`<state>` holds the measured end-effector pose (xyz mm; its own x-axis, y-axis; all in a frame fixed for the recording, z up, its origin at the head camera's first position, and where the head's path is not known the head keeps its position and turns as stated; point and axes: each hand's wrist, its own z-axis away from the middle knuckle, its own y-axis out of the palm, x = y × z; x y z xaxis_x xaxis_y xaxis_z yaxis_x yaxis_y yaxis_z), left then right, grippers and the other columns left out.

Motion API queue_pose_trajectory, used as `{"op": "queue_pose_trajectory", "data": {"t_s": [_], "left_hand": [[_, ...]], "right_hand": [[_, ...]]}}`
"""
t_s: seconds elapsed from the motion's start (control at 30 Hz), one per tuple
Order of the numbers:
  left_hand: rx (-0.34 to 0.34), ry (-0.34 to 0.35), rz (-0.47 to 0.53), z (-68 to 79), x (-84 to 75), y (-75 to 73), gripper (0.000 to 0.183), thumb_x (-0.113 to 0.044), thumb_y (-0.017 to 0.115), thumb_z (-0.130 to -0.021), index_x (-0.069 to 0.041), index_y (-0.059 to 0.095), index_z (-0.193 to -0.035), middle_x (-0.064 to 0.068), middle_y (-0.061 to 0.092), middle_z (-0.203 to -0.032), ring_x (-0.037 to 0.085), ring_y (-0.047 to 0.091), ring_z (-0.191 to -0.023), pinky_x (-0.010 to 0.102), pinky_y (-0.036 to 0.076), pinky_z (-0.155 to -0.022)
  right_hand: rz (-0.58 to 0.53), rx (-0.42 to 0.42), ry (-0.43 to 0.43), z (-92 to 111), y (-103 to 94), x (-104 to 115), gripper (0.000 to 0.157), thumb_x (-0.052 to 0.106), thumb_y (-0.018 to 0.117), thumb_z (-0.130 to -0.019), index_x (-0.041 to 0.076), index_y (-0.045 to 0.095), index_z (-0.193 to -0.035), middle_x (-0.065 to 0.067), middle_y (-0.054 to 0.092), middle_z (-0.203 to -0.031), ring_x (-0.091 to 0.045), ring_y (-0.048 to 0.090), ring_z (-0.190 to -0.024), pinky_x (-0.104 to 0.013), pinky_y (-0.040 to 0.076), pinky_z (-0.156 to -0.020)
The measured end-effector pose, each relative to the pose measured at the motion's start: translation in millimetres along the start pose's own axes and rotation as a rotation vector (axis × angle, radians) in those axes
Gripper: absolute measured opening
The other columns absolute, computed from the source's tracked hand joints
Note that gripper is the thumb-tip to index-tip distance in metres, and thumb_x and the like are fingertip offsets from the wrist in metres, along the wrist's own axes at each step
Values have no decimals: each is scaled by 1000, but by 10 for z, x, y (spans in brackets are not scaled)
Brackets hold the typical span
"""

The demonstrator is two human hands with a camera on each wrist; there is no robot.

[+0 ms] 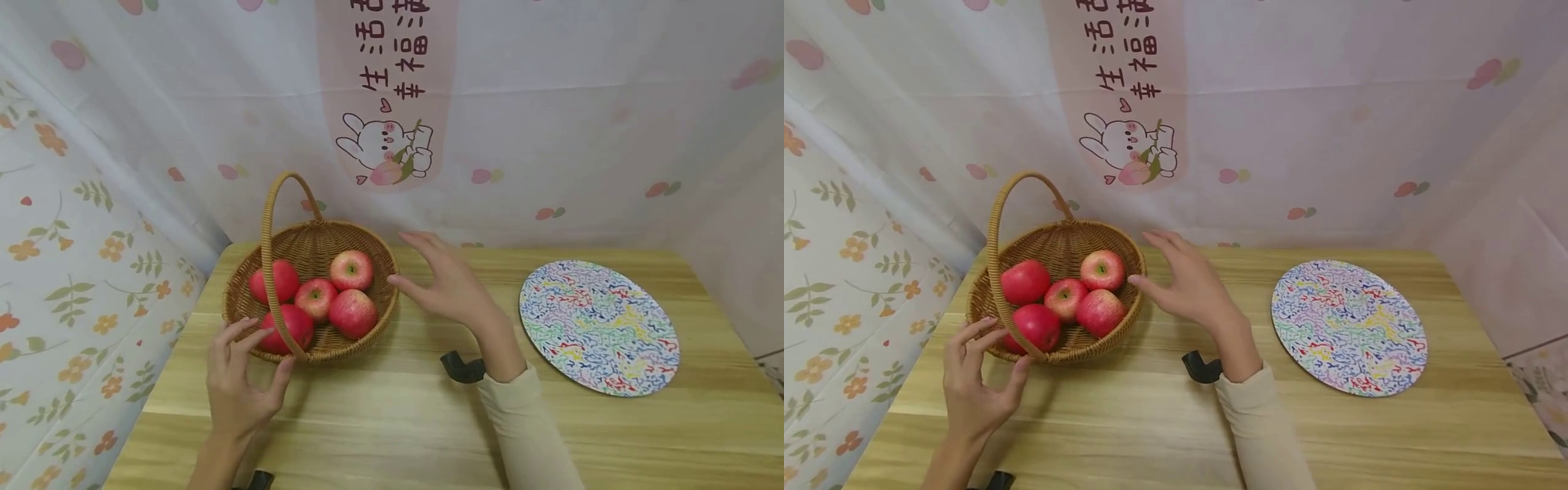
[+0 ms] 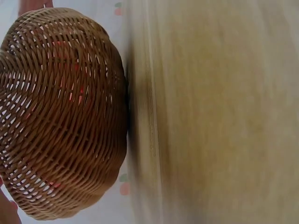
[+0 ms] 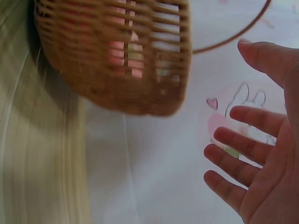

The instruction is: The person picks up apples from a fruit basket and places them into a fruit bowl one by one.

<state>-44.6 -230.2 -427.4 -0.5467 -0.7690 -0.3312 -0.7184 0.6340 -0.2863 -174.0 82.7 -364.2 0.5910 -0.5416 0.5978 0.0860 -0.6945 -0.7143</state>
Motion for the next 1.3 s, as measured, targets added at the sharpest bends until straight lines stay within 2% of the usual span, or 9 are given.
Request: {"op": "queue_pose_trajectory", "data": {"t_s": [0.23,0.33,0.43,0.67,0.77,0.97,1.13,1.3], "left_hand": [[80,-107,80,119,161,103,58,-52,71,-99,6,69,-93,27,62,-101,40,55,-101,47,37,-128],[104,-112,87,150,195,109,58,-54,72,-98,4,70,-94,26,64,-103,41,57,-105,52,34,-129],[122,-117,87,167,218,42,61,-57,73,-96,4,71,-95,25,65,-106,42,58,-111,54,30,-131],[163,-110,68,194,260,-106,61,-59,74,-94,2,71,-93,23,68,-107,40,60,-111,61,29,-130],[155,-94,59,213,275,-125,62,-60,74,-94,1,69,-89,23,67,-104,39,59,-107,60,30,-129],[114,-56,58,209,274,-134,63,-60,74,-94,1,65,-82,22,65,-96,37,58,-100,51,31,-131],[115,-49,58,197,278,-121,62,-60,75,-93,0,65,-81,19,64,-93,36,57,-97,51,31,-131],[129,-47,37,191,306,-152,62,-61,74,-93,-1,65,-82,18,65,-94,35,57,-96,51,32,-131]], "right_hand": [[-3,54,-1,-39,24,119,72,49,76,-96,15,52,-155,-7,49,-160,-28,47,-148,-54,43,-123],[-22,71,-27,-55,74,170,71,47,78,-94,13,56,-152,-6,51,-157,-26,49,-146,-50,45,-122],[-34,112,-61,-87,172,230,71,50,76,-95,12,57,-152,-4,51,-157,-25,49,-146,-48,46,-122],[-14,161,-95,-133,352,329,69,50,73,-96,12,57,-151,-2,52,-157,-25,52,-143,-48,48,-119],[-14,175,-107,-156,407,351,66,45,74,-96,11,58,-150,-3,51,-157,-25,52,-143,-47,48,-120],[-1,215,-127,-199,520,380,63,35,77,-93,11,60,-148,-5,50,-158,-25,51,-144,-48,50,-118],[81,276,-145,-249,550,394,63,41,80,-92,12,63,-145,-4,51,-155,-25,54,-141,-49,55,-112],[154,379,-170,-363,524,459,68,48,79,-92,15,59,-148,-4,50,-152,-24,61,-129,-43,63,-96]]}}
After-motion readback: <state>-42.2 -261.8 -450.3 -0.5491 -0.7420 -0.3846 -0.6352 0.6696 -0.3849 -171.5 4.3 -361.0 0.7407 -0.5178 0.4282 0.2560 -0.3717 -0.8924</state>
